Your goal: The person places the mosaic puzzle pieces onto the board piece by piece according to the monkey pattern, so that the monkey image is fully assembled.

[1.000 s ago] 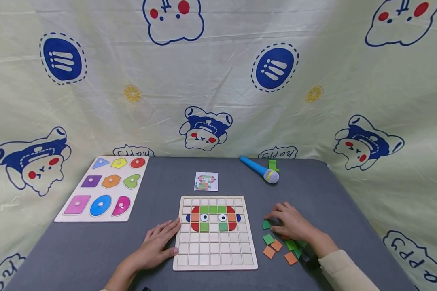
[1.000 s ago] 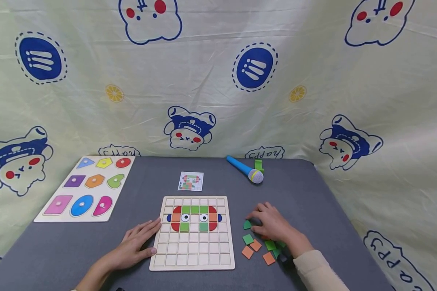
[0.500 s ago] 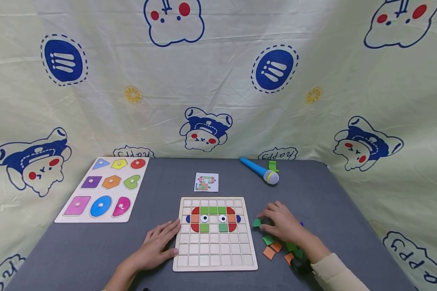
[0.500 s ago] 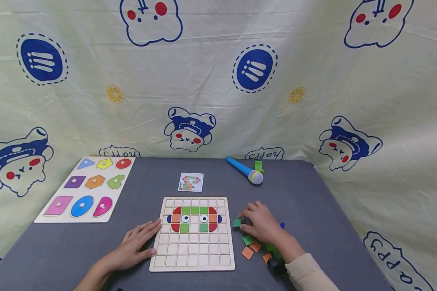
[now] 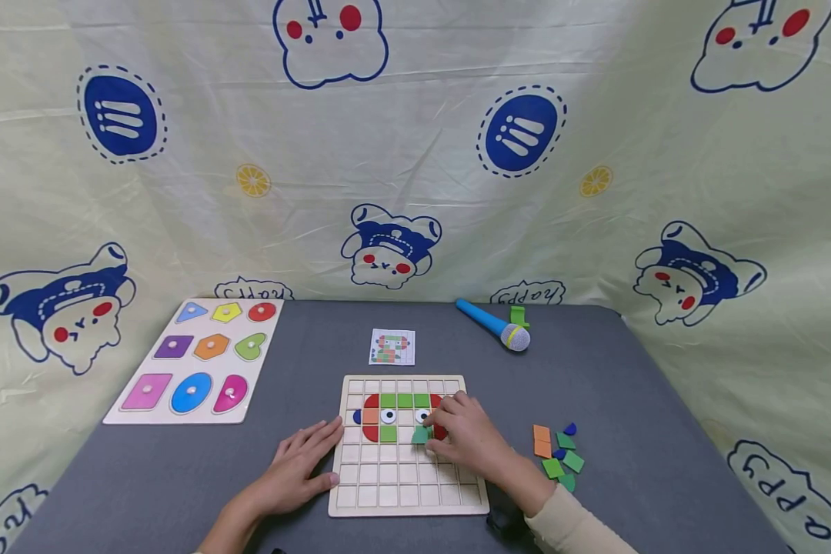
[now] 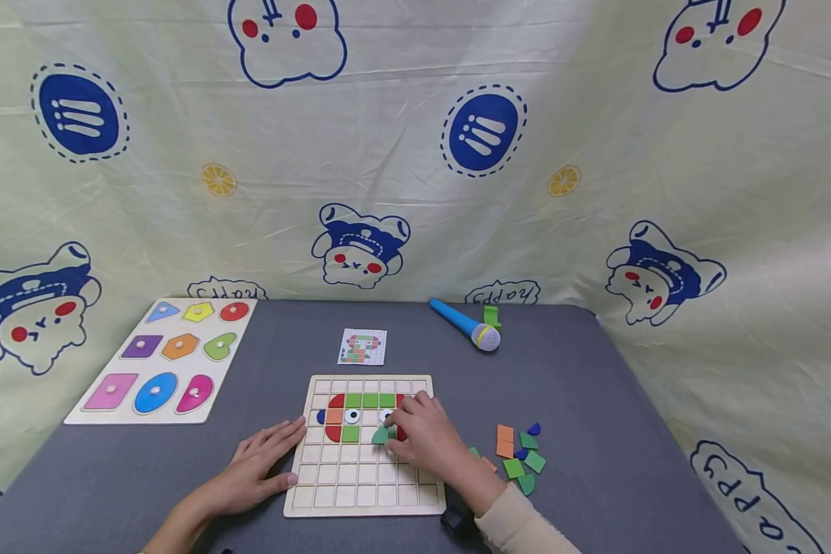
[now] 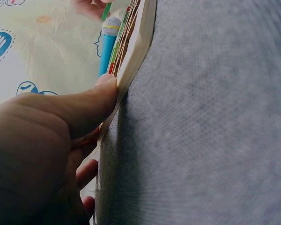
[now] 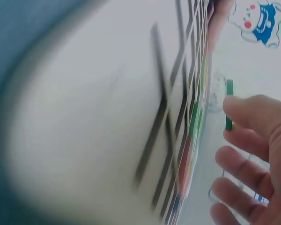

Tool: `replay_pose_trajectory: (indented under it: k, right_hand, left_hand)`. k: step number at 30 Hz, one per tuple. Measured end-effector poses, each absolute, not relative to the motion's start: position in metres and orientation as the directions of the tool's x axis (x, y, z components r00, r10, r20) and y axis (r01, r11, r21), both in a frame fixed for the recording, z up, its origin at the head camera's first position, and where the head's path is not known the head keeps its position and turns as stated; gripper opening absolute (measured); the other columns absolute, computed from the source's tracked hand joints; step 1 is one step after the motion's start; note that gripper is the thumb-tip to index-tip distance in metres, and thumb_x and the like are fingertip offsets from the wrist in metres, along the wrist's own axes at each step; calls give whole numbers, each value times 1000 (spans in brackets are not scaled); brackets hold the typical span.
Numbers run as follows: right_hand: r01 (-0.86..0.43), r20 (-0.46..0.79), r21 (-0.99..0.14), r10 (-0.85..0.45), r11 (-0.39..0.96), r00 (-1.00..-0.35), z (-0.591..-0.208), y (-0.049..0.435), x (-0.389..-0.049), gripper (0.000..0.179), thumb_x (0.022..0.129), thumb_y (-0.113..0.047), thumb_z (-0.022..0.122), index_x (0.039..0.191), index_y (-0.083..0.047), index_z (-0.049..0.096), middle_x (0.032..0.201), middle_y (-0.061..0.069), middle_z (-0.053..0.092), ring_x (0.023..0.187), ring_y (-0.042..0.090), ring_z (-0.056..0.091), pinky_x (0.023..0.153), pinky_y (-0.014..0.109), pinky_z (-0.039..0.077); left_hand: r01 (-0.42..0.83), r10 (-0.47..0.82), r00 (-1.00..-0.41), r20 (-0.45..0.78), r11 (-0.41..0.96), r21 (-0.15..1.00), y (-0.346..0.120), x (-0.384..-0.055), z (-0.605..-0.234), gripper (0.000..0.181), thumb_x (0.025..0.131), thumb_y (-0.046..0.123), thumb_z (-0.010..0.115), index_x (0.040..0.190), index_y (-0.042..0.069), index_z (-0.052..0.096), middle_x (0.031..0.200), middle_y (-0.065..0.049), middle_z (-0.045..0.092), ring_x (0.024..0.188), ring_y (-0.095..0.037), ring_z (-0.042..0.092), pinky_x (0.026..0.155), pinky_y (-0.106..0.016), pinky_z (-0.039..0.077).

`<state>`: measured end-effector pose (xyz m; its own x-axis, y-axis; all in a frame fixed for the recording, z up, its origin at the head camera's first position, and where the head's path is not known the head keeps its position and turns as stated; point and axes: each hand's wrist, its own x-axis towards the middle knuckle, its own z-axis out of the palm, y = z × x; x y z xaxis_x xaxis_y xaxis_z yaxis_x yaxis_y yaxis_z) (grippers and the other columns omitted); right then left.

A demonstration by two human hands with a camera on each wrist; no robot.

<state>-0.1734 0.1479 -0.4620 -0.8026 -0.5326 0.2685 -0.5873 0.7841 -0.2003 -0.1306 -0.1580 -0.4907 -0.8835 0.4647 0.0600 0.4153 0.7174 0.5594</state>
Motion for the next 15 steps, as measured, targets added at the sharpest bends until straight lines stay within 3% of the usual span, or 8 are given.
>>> replay_pose_trajectory:
  k: [8, 15]
  right_hand:
    - [-618, 275, -173, -565, 767, -778, -464, 111, -169, 21, 77, -33, 75, 94, -22, 72, 88, -8, 58, 87, 10, 44, 82, 35, 40]
    - [-612, 254, -130, -570, 780, -781, -467, 87, -167, 20, 75, -36, 76, 90, -23, 73, 87, -8, 58, 84, 10, 43, 75, 30, 37]
  left_hand:
    - [403, 463, -885, 47, 714, 573, -158, -131, -491, 67, 87, 33, 63, 145, 10, 38, 153, -7, 34, 139, -36, 29, 101, -62, 21]
    - [410, 467, -883, 50, 714, 567, -159, -131, -491, 66, 88, 34, 62, 145, 10, 38, 153, -7, 35, 138, -36, 30, 100, -61, 22]
